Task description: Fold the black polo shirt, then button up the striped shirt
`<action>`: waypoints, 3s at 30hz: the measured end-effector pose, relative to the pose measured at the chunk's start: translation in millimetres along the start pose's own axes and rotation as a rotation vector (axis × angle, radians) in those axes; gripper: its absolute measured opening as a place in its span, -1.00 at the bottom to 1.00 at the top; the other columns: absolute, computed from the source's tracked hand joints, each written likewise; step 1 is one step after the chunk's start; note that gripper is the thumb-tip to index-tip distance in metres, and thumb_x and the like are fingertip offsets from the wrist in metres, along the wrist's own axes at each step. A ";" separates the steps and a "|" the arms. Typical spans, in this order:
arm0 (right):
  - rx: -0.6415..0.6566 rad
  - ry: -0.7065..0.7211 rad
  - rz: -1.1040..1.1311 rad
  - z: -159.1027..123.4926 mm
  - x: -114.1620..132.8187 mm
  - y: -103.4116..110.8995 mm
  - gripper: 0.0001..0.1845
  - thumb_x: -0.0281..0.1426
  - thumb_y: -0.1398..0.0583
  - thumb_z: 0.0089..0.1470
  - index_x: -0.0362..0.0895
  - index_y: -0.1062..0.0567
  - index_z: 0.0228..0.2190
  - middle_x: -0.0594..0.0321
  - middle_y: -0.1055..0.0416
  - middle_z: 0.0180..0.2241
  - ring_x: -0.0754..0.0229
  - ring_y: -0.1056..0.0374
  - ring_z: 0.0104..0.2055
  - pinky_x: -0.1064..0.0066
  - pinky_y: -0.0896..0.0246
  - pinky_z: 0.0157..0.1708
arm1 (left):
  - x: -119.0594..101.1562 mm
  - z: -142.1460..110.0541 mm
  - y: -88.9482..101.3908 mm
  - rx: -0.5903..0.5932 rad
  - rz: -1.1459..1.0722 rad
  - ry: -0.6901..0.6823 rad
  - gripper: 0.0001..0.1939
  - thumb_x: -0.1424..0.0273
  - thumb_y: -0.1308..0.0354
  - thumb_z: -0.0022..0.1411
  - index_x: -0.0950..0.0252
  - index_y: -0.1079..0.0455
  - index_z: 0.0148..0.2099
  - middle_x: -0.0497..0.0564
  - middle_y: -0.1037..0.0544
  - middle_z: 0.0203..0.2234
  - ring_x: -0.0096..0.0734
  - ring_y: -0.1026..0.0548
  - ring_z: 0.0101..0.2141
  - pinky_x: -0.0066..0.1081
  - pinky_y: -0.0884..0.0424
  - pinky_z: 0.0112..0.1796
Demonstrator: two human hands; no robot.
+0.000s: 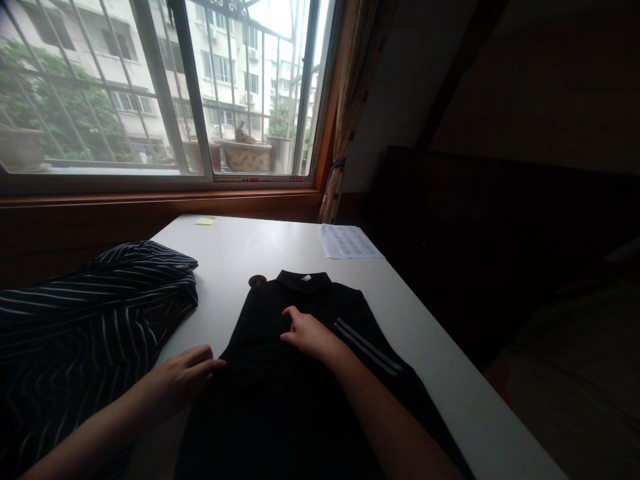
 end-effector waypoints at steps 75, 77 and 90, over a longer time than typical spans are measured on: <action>-0.537 0.295 -0.446 70.1 79.7 -22.6 -0.76 -0.38 -0.12 0.22 -0.09 -0.50 -0.10 0.14 -0.43 -0.06 0.06 -0.26 0.00 0.28 -0.23 -0.02 | -33.3 4.6 15.8 -0.042 -0.048 -0.214 -0.69 0.54 0.02 0.38 0.22 -0.40 0.08 0.07 -0.57 -0.18 -0.29 -0.52 -0.14 -0.32 -0.55 -0.16; -0.536 0.292 -0.447 70.4 78.9 -23.1 -0.73 -0.37 -0.12 0.21 -0.09 -0.50 -0.07 0.13 -0.42 -0.03 0.05 -0.26 0.01 0.26 -0.22 -0.01 | -33.4 5.3 15.1 -0.036 -0.056 -0.210 -0.69 0.54 0.03 0.38 0.22 -0.41 0.07 0.07 -0.57 -0.21 -0.30 -0.51 -0.16 -0.33 -0.55 -0.18; -0.540 0.295 -0.430 69.3 76.3 -22.6 -0.70 -0.36 -0.12 0.21 -0.08 -0.50 -0.04 0.15 -0.42 0.01 0.05 -0.26 0.03 0.25 -0.21 0.00 | -27.3 4.1 1.1 0.023 -0.025 -0.207 -0.63 0.61 -0.02 0.31 0.20 -0.39 0.08 0.07 -0.50 -0.21 -0.27 -0.44 -0.20 -0.29 -0.49 -0.24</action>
Point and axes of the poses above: each hand's wrist, its own z-axis towards the middle knuckle, its own y-axis out of the back of the hand, x = y × z, the point moved 10 cm from there along z, towards the middle knuckle
